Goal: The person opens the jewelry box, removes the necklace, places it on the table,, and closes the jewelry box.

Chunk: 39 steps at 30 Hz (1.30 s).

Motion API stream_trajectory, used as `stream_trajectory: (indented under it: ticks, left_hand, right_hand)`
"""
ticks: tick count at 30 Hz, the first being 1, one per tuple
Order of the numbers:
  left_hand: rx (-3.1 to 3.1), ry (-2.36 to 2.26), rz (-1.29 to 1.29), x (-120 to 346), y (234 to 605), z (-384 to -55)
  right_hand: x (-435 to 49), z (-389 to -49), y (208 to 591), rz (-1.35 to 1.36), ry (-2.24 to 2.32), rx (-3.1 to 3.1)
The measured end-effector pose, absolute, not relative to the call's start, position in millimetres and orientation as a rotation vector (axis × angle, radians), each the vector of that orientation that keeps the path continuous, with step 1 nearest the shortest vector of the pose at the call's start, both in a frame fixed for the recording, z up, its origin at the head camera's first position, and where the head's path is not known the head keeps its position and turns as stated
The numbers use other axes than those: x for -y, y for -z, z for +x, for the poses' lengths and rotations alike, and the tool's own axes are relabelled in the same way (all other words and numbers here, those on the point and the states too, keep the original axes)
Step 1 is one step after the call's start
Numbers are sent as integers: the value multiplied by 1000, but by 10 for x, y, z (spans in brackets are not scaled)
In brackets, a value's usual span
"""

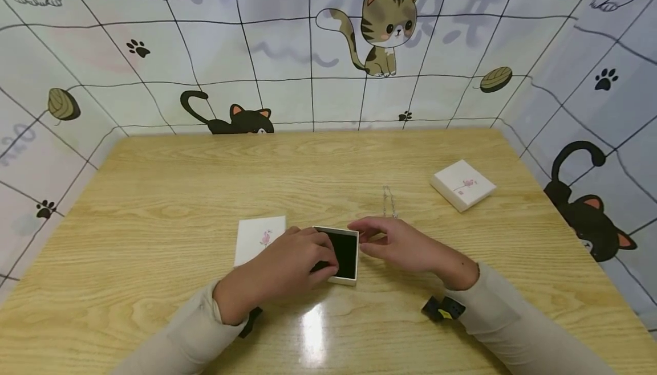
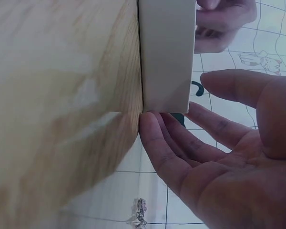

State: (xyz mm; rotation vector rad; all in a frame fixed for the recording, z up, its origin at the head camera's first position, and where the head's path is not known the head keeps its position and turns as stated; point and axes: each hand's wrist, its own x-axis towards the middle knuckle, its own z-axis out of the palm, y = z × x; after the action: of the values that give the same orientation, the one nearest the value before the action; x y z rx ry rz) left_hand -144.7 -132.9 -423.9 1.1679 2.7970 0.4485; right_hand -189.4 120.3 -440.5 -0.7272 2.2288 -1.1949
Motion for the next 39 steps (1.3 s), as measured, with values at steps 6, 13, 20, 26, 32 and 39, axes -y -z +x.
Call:
stream_trajectory:
  ticks: [6,13,20,26,32,39]
  left_hand:
    - [-2874,-542,1167,1389,4151,-1486]
    - [-2964,-517,1073,1530,4079,-1574]
    - [-2977,-421,871,1714,4045,-1657]
    - [-2908,-352,731,1807,4088,-1684]
    - [-2885,-308,647,1999,4130,-1656]
    - [-2881,-295,637,2172,4159,-1602]
  right_hand:
    - [-1217,-1893,4399,-732,1191,-2247]
    - [-1212,-1898,4402,-753,1194,-2238]
    - [-1209,-1895,4406,-759,1183,-2255]
    - [-1217,-1885,4415,-757,1180,-2256]
    - [-1191,-1893,4423,-801,1174,-2245]
    - [-1221,-1902,4441,-802,1163,-2258]
